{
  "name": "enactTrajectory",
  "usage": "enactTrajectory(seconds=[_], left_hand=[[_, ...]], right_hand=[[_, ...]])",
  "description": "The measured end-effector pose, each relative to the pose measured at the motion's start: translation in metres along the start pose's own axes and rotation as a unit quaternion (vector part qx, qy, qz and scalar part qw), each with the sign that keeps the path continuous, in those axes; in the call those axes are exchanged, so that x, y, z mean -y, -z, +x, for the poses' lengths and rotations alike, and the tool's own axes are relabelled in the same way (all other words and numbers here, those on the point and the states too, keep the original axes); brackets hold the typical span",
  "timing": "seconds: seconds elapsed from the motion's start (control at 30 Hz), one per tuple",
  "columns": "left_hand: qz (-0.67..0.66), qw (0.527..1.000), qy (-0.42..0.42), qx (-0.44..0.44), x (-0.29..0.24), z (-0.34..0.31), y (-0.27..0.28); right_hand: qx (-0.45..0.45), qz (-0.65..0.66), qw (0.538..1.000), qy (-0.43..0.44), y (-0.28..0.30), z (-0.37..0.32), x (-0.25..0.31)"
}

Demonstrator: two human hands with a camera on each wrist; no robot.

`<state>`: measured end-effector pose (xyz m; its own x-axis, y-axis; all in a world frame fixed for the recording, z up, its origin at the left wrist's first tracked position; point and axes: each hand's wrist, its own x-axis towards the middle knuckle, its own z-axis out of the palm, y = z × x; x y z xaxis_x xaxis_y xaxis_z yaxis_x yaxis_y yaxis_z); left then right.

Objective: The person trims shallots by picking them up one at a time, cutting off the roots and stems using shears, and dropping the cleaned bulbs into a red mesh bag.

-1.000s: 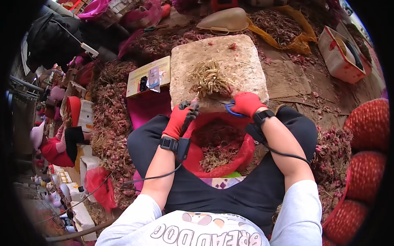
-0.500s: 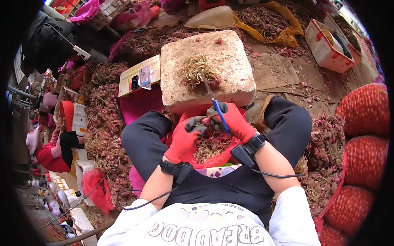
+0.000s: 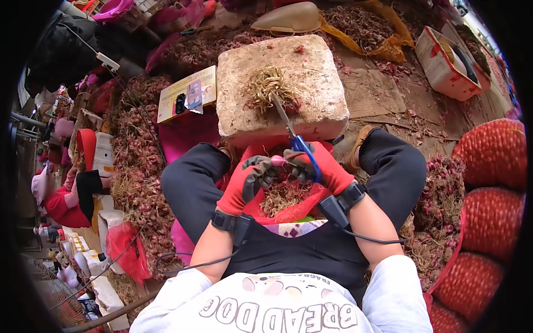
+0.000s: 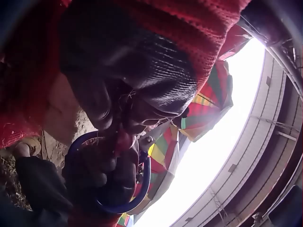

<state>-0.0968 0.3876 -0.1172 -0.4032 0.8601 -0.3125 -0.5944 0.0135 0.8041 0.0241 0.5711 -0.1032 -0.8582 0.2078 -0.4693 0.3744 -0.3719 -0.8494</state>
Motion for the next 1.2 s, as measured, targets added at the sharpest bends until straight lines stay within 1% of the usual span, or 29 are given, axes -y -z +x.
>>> enactTrajectory(seconds=[0.03,0.07,0.17,0.2,0.3,0.33,0.37,0.43,0.47,0.53,0.57,0.6,0.7,0.73,0.83,0.87,0.93,0.97,1.0,1.1,1.13,1.2], left_hand=[[-0.007,1.000,-0.004,0.000,-0.006,-0.002,-0.002],[0.021,0.998,0.035,-0.053,-0.014,-0.003,-0.006],[0.090,0.995,0.014,-0.028,-0.022,-0.005,-0.005],[0.089,0.995,0.017,-0.029,-0.020,-0.003,-0.007],[0.095,0.995,0.016,-0.030,-0.009,-0.001,-0.009],[0.104,0.994,0.011,-0.027,-0.007,-0.001,-0.006],[0.112,0.993,0.005,-0.024,-0.006,-0.002,-0.004],[0.024,0.998,0.049,-0.029,-0.013,0.000,-0.004],[-0.020,0.997,0.070,-0.032,-0.016,0.001,-0.005],[-0.149,0.988,-0.002,0.035,0.002,0.013,0.014],[-0.211,0.974,-0.037,0.069,0.012,0.019,0.023],[-0.266,0.963,-0.026,-0.043,0.014,0.020,0.020],[-0.157,0.985,-0.007,-0.076,0.018,0.020,0.008],[-0.075,0.997,-0.017,0.002,0.028,0.018,0.012],[-0.064,0.997,-0.043,-0.014,0.038,0.017,-0.010],[-0.074,0.996,-0.045,-0.005,0.034,0.015,-0.014],[-0.050,0.996,-0.061,-0.028,0.038,0.016,-0.011],[-0.038,0.996,-0.071,-0.040,0.039,0.016,-0.010],[-0.032,0.996,-0.068,-0.052,0.036,0.014,-0.009],[-0.062,0.993,-0.064,-0.077,0.035,0.014,-0.001],[-0.066,0.993,-0.054,-0.081,0.039,0.017,0.007],[0.008,0.992,-0.093,-0.079,0.038,0.015,0.005]], right_hand=[[-0.001,0.008,1.000,-0.014,0.004,0.002,-0.003],[-0.013,0.018,0.999,0.028,0.007,-0.001,-0.005],[-0.107,0.002,0.987,0.117,-0.008,-0.005,0.009],[-0.003,0.052,0.988,0.144,-0.001,-0.002,0.008],[0.005,-0.077,0.984,0.161,-0.010,0.000,0.001],[0.000,-0.070,0.991,0.117,-0.015,-0.007,0.009],[0.018,-0.026,0.994,0.106,-0.015,-0.008,0.008],[0.057,0.056,0.993,0.082,-0.012,-0.008,0.009],[0.051,0.091,0.992,0.072,-0.011,-0.008,0.009],[0.040,0.162,0.985,0.051,-0.012,-0.009,0.005],[0.054,0.230,0.971,0.038,-0.012,-0.006,0.000],[0.068,0.298,0.952,0.024,-0.011,-0.001,-0.009],[0.095,0.462,0.882,-0.014,-0.012,0.008,-0.027],[0.103,0.509,0.854,-0.026,-0.012,0.011,-0.032],[0.114,0.466,0.877,-0.040,-0.012,0.014,-0.043],[0.079,0.441,0.893,-0.043,-0.014,0.011,-0.045],[0.030,0.314,0.948,-0.039,-0.020,-0.001,-0.032],[0.006,0.248,0.968,-0.037,-0.022,-0.005,-0.028],[0.016,0.248,0.968,-0.017,-0.021,-0.006,-0.029],[-0.078,0.163,0.982,0.055,-0.024,-0.003,-0.026],[-0.079,0.150,0.984,0.061,-0.023,-0.004,-0.020],[-0.088,0.045,0.984,0.147,-0.029,-0.007,-0.006]])
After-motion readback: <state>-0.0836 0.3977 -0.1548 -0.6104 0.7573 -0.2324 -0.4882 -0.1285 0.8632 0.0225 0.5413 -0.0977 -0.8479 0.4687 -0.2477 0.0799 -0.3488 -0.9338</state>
